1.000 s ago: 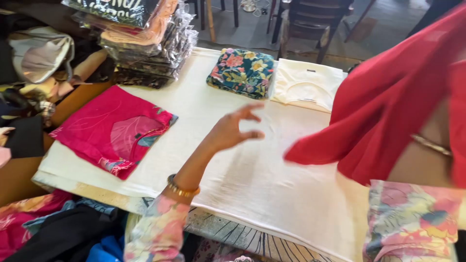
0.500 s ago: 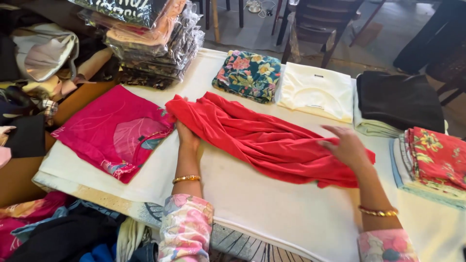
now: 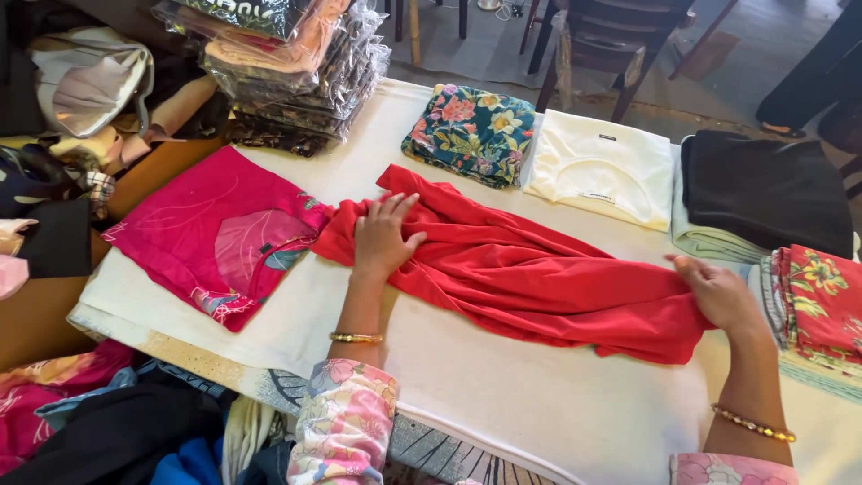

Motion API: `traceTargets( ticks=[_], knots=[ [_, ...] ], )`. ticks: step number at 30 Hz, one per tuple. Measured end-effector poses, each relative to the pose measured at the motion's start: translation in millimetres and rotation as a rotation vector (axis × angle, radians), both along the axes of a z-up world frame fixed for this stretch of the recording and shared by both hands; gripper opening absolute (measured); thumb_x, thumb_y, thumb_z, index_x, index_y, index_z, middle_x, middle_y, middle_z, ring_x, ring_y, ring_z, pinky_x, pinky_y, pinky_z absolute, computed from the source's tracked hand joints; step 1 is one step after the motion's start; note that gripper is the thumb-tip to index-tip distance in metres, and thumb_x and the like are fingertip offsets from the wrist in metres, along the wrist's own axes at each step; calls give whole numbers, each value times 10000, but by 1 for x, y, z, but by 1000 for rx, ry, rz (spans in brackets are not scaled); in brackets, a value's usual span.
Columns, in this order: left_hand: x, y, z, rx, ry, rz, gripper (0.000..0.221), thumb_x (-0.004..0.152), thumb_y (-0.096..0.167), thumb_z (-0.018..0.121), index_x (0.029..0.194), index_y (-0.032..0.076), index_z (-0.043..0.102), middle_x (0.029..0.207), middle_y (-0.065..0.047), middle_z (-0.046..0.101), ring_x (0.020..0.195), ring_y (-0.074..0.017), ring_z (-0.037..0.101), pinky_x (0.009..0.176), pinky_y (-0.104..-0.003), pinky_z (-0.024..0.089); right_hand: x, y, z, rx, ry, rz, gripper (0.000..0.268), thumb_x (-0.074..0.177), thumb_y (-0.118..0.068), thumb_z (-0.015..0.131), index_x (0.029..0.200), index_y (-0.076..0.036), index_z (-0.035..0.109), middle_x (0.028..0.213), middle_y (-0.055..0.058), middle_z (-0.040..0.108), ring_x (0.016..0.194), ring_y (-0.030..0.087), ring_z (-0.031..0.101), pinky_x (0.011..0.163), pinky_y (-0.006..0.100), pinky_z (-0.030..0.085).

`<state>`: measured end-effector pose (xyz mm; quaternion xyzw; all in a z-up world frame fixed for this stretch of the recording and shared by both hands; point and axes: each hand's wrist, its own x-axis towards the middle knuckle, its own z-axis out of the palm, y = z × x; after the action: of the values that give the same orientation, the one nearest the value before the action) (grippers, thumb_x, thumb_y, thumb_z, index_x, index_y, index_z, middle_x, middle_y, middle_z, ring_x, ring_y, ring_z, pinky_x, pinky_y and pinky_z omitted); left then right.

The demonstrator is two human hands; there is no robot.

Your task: Folding and arranging various garments on a workspace table.

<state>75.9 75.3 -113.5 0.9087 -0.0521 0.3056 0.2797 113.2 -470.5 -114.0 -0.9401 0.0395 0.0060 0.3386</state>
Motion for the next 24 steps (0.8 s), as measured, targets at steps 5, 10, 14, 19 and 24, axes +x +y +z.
traceTargets(
  ticks=[5,10,14,19,24],
  knots=[
    [16,-2,-16,318,288,242,282,782,309,770,1055,240,786,1212,-47,675,1108,-254,625,953,-583,421,-34,13,53,-383,50,-76,483,934,-464,713,1365,-249,747,1040,160,819,914,332,785,833,434,586],
    [-1,-2,33,19,329,320,155,975,260,638,1012,196,773,1065,-40,733,1006,-294,689,873,-467,541,0,-15,-5,-358,-143,284,683,752,-376,866,1358,-132,668,1240,213,665,1073,389,629,822,474,519],
    [-15,38,32,111,674,2,164,868,294,677,937,232,812,981,-26,739,958,-250,703,845,-430,536,7,-21,-21,-165,228,91,518,847,-350,807,1305,-121,733,1087,133,795,961,268,743,862,376,570],
    [-15,36,62,-51,554,187,385,984,552,633,1049,208,793,1122,-59,774,1076,-249,729,919,-428,576,14,-27,-17,446,107,-94,472,1038,-474,542,1336,-139,689,1110,37,697,920,157,651,774,344,541],
    [61,43,0,124,839,315,563,826,601,742,1270,269,640,1243,-78,701,1160,-296,667,960,-458,529,11,-11,-21,94,136,-74,356,940,-241,761,1230,-36,746,931,147,769,756,204,679,689,357,550]
  ],
)
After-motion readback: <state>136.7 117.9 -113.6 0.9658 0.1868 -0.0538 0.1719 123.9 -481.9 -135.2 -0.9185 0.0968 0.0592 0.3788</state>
